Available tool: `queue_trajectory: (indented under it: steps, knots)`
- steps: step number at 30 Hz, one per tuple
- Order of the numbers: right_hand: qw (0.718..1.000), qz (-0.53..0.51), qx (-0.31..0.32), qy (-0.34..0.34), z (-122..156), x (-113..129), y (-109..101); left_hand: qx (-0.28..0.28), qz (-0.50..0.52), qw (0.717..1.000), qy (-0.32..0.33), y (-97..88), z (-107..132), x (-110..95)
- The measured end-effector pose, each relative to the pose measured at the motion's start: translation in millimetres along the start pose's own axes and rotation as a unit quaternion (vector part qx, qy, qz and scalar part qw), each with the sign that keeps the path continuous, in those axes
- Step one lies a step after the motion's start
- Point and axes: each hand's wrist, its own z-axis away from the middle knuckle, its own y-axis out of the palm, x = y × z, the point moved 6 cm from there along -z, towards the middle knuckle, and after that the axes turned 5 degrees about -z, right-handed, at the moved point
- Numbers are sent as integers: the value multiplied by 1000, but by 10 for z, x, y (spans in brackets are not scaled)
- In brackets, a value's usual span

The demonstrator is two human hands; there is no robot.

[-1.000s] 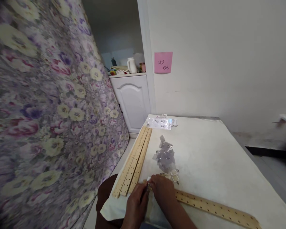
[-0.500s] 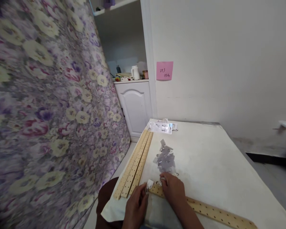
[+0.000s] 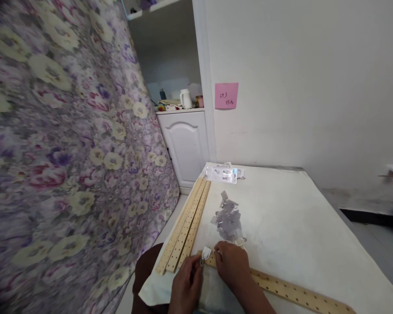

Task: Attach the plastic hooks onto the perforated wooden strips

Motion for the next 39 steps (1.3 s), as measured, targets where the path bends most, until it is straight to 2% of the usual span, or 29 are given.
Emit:
queue_trajectory:
  steps: [6,13,16,19,23,29,35,39]
  knots:
    - [1000,4,3,-2,-34,-4,-23,3,10,1000,-5,10,7,14]
    - [986,-167,-20,7,3,-148,-203,2,72,997,0,-74,70,-34]
    - [975,-221,-19,10,41,-205,-218,6,95,995,20,-95,133,-168]
    - [970,-242,-19,15,63,-241,-220,34,101,994,16,-37,131,-332]
    - [963,-268,-18,9,78,-228,-283,44,94,994,-16,66,-29,-506]
    - [962,-272,-10,-33,171,-163,-418,63,84,995,3,151,-242,-752]
    - [962,-272,5,-38,270,-177,-392,85,105,989,-59,261,-169,-652]
    - [953,-302,-35,-1,327,-316,-425,84,192,972,-108,345,-71,-528]
